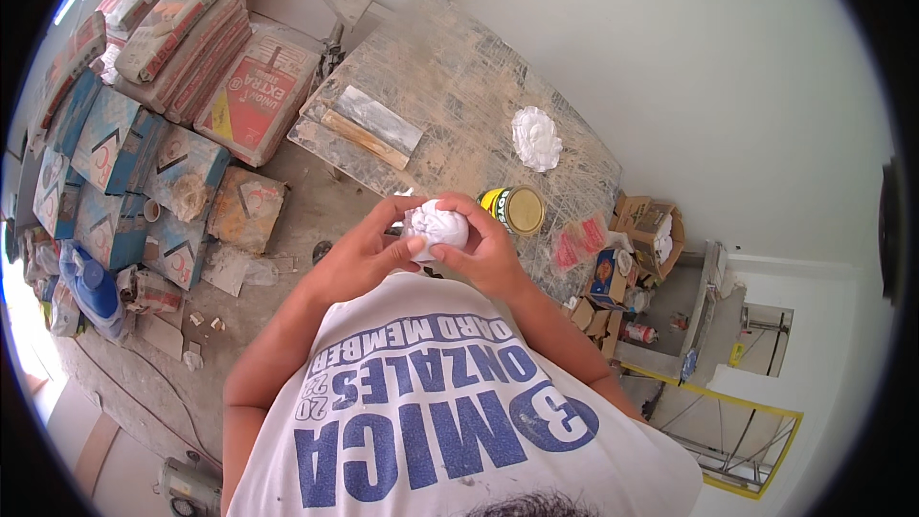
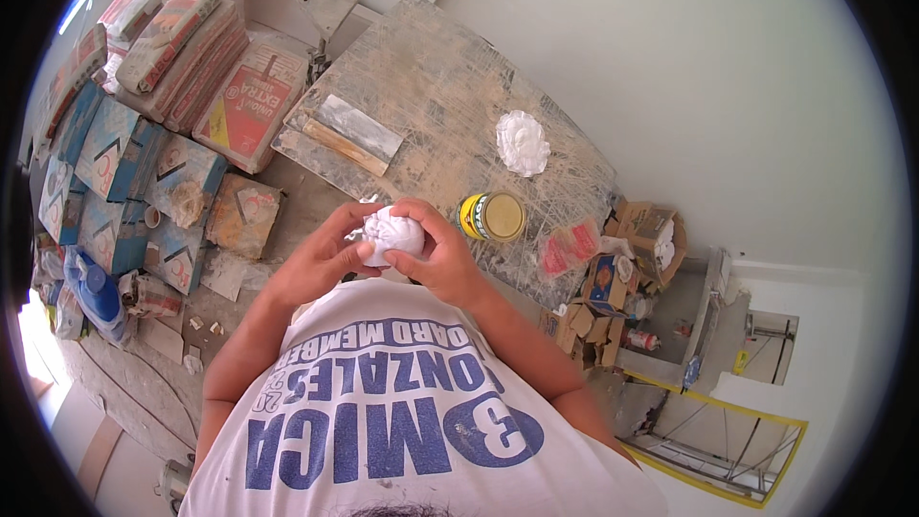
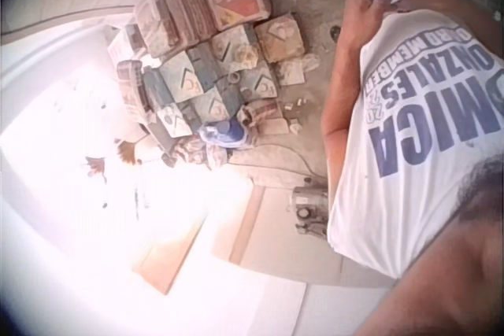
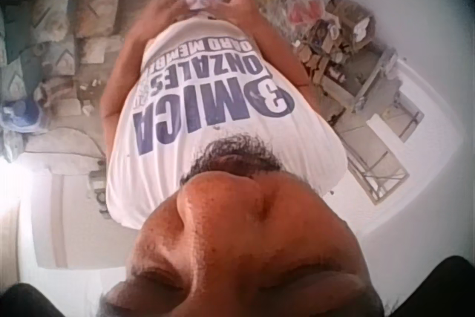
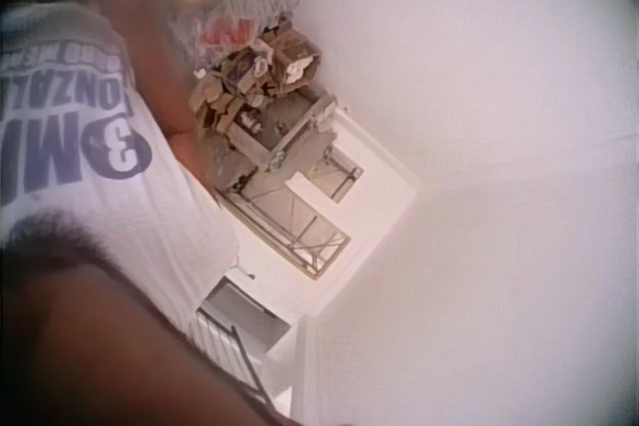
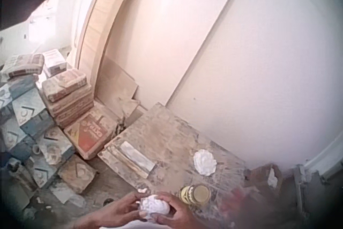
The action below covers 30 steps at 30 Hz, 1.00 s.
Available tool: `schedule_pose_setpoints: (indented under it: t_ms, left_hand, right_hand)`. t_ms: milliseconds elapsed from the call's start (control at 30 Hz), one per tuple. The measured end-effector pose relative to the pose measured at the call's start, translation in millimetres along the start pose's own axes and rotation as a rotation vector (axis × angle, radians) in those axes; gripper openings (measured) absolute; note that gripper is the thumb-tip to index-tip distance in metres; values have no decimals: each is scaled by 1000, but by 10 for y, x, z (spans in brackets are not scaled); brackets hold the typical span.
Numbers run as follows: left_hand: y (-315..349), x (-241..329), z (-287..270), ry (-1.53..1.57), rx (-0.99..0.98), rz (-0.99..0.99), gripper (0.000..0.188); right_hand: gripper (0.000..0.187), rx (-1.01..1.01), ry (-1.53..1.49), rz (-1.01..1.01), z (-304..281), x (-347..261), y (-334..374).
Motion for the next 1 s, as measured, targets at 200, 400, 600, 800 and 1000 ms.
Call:
schedule_pose_setpoints:
  t_ms: [200, 400, 600, 800, 1000]
  left_hand:
    - [40, 92, -42, 96, -33, 34, 56]
    - [38, 116, -117, -77, -38, 43, 36]
    - [-20, -156, -98, 408, -99, -96, 28]
    - [62, -234, -1, 534, -145, -224, 32]
    - [104, -171, 9, 186, -231, -192, 37]
  right_hand:
    - [51, 133, -97, -66, 183, -46, 104]
    - [53, 95, -209, 23, 231, -79, 163]
    - [68, 16, 553, -153, 452, -493, 116]
    - [68, -120, 724, -215, 438, -474, 209]
    - [58, 32, 213, -125, 282, -205, 446]
Point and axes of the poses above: each hand's wrist, its own y-axis away from the middle knuckle, its own z-axis out of the palm, x = y × z, the point moved 4 cm from there along -y, towards the middle knuckle, and after that the axes turned 10 degrees about -y, right-handed, at the moved point
